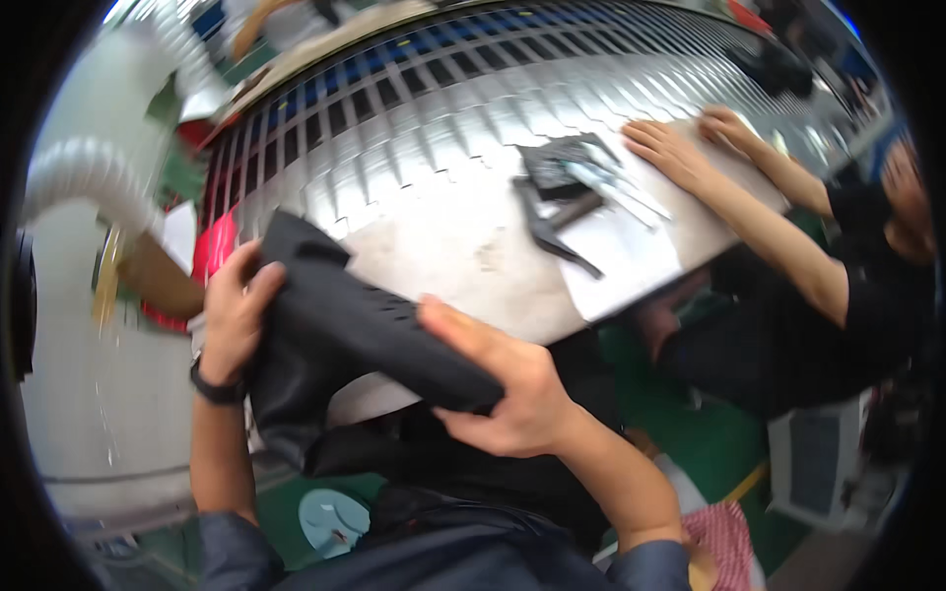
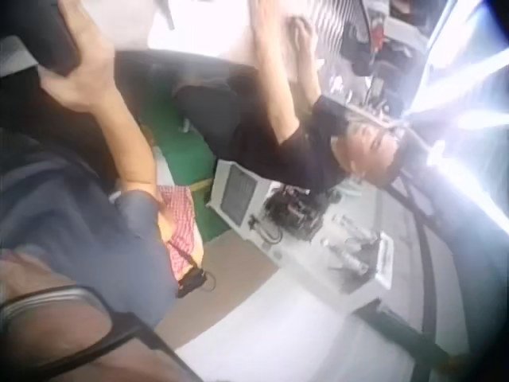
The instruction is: The person attaches a sole onto a boot by hand, presses the edges together, and places the assembled boot onto the conveyor belt. The person then walks to another workstation along the assembly line before returning to their seat.
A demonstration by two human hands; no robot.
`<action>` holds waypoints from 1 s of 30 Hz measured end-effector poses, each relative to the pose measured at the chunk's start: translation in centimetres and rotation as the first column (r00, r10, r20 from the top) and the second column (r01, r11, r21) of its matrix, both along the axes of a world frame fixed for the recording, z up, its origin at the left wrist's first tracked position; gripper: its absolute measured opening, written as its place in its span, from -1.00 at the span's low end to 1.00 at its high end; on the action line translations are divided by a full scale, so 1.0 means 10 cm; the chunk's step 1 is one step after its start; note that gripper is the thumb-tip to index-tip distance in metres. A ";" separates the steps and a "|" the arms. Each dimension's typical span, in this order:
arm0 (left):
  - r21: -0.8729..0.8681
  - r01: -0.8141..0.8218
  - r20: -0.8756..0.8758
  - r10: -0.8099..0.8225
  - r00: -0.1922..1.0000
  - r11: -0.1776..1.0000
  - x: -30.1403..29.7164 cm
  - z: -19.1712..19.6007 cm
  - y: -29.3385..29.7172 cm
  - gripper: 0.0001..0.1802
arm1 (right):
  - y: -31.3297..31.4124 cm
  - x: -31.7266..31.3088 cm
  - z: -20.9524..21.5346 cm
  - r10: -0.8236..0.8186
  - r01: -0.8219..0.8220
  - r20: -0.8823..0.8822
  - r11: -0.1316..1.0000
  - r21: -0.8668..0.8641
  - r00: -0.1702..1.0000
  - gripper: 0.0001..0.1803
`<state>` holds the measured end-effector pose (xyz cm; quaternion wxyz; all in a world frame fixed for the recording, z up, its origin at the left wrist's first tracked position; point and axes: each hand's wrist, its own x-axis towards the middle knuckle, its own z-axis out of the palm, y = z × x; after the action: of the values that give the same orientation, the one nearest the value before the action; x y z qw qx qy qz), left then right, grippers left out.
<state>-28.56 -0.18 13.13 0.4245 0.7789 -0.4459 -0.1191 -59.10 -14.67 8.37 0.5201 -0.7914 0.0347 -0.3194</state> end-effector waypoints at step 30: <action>-0.143 0.080 0.492 0.000 0.871 0.986 -0.02 -0.46 -0.27 -0.40 | -0.21 0.99 0.28 0.267 -0.304 -0.587 0.952 0.037 0.764 -0.11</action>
<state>-28.81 -2.91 8.53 0.3556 0.7379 -0.5631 0.1093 -49.18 -16.79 11.14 0.5025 -0.8620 0.0627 0.0217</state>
